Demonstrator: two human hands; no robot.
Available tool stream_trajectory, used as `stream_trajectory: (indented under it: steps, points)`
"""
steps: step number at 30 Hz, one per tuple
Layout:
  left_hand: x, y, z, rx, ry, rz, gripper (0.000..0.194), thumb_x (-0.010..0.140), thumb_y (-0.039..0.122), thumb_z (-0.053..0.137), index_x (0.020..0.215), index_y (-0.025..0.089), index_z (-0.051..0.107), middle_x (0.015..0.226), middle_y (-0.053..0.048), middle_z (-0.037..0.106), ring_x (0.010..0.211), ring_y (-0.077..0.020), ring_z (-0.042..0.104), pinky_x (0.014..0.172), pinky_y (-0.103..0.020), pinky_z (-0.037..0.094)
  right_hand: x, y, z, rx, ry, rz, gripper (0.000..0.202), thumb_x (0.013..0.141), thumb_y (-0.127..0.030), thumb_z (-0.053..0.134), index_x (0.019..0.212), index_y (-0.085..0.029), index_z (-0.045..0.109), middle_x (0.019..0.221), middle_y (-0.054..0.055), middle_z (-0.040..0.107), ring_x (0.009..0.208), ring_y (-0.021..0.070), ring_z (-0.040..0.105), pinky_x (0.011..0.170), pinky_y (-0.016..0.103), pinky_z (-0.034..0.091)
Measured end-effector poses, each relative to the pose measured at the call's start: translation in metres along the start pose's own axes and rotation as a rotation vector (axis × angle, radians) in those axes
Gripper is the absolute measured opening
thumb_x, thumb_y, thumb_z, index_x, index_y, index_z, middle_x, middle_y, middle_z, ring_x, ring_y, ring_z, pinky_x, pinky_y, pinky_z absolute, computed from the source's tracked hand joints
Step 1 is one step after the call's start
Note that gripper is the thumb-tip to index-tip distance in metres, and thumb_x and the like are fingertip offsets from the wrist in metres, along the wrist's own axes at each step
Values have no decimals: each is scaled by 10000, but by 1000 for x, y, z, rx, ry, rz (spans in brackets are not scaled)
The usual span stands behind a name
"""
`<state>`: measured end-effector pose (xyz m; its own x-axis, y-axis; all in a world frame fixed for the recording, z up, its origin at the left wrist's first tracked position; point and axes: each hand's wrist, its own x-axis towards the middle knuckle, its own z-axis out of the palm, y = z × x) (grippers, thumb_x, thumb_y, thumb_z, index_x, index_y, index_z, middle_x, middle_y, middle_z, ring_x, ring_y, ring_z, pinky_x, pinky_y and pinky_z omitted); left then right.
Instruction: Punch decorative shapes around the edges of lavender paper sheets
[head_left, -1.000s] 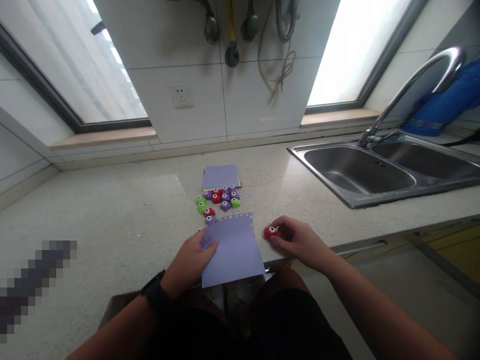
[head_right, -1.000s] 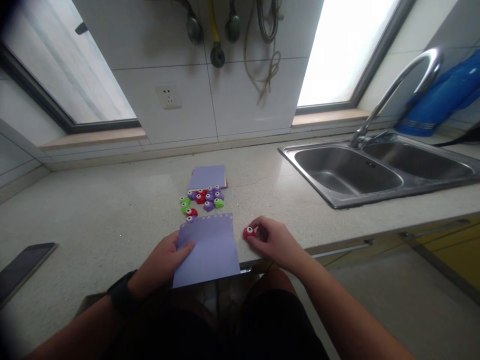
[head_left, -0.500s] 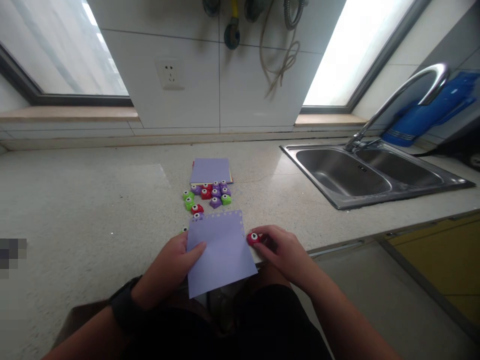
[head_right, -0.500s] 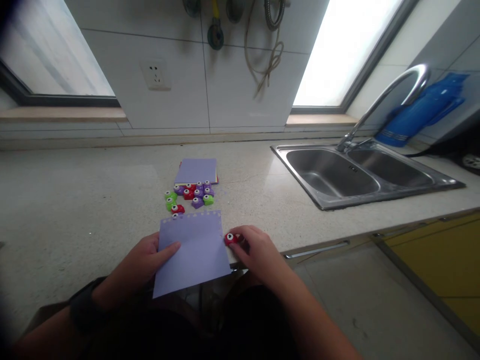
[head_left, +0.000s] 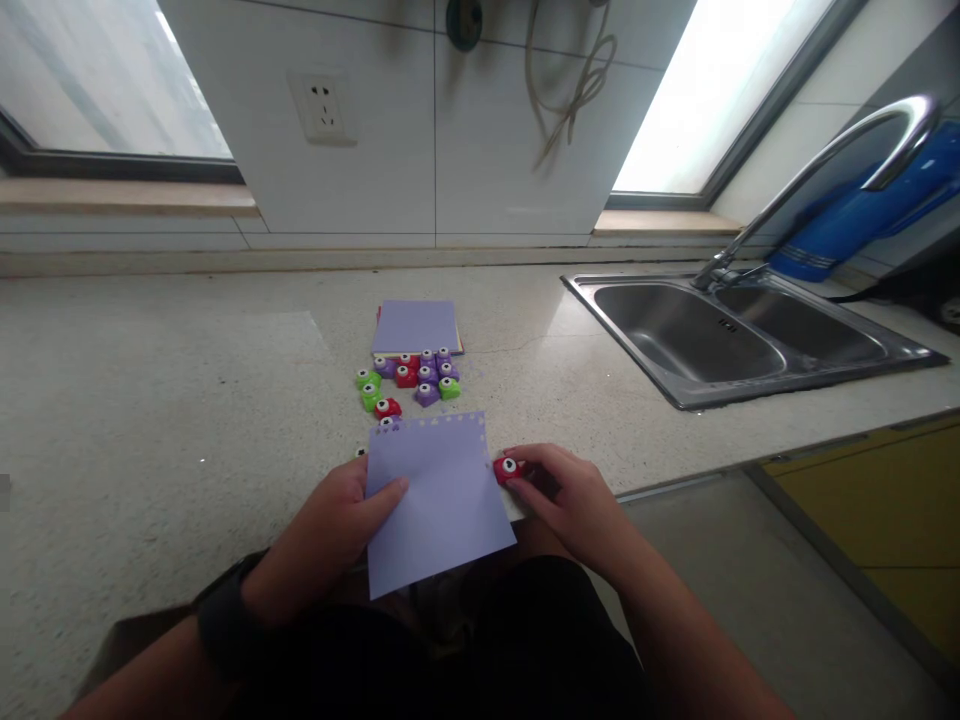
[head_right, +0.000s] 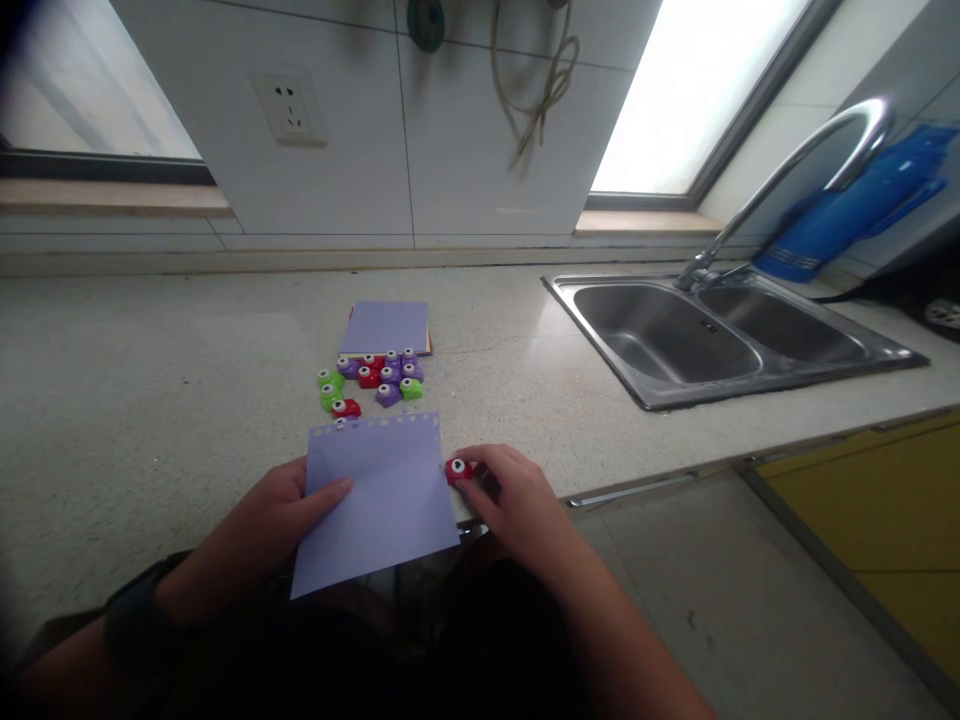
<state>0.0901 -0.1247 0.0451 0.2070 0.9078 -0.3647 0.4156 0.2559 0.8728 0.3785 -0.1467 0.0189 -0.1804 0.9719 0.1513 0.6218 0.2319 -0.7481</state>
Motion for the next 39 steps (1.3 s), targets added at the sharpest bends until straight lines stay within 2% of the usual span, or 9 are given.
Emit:
stream_trajectory:
  steps: [4,8,13,17,23,30,39]
  points:
    - [2,0,0,14,3,-8,397,882,491,659,1059,139,712,887,-98,798,756,-275,731,616,-336,540,-1,1,-1,10,8,9,188,968,-295,698,1147,-269,748,1026,55,792,848,196,728,781,349,595]
    - [3,-1,0,-18,-12,9,416,882,499,664,1092,143,712,968,-109,808,811,-287,747,668,-352,564,-1,0,-1,15,4,16,188,967,-292,696,1148,-268,740,1071,58,793,879,202,732,810,363,600]
    - [3,-3,-2,-30,-23,-4,418,887,506,664,1088,145,723,940,-102,807,800,-286,749,651,-343,563,-1,-1,-1,6,11,14,173,971,-299,689,1133,-264,739,1102,70,794,907,214,739,850,386,607]
    - [4,-3,-2,-58,-37,-3,437,887,506,675,1132,147,716,956,-101,809,794,-280,748,646,-339,567,-1,-1,0,10,11,12,172,971,-302,689,1131,-265,740,1102,65,792,886,204,738,824,368,610]
    - [1,-1,-3,-5,-14,-15,412,884,513,673,1076,152,723,835,-80,791,744,-278,736,606,-329,550,0,0,-1,13,5,8,175,975,-297,691,1140,-270,741,1094,56,792,891,199,733,824,366,607]
    - [2,1,-2,-28,-31,5,443,865,515,682,1107,148,735,971,-107,814,809,-294,754,666,-358,585,-1,-1,-1,1,-6,-7,182,983,-305,684,1153,-280,742,1137,64,784,974,220,737,874,388,609]
    - [5,-2,-1,-28,-56,21,474,886,515,674,1180,147,726,983,-118,816,827,-305,762,678,-374,596,-2,-6,1,-8,-47,-51,173,986,-276,694,1150,-296,743,1151,53,775,1032,222,716,920,389,578]
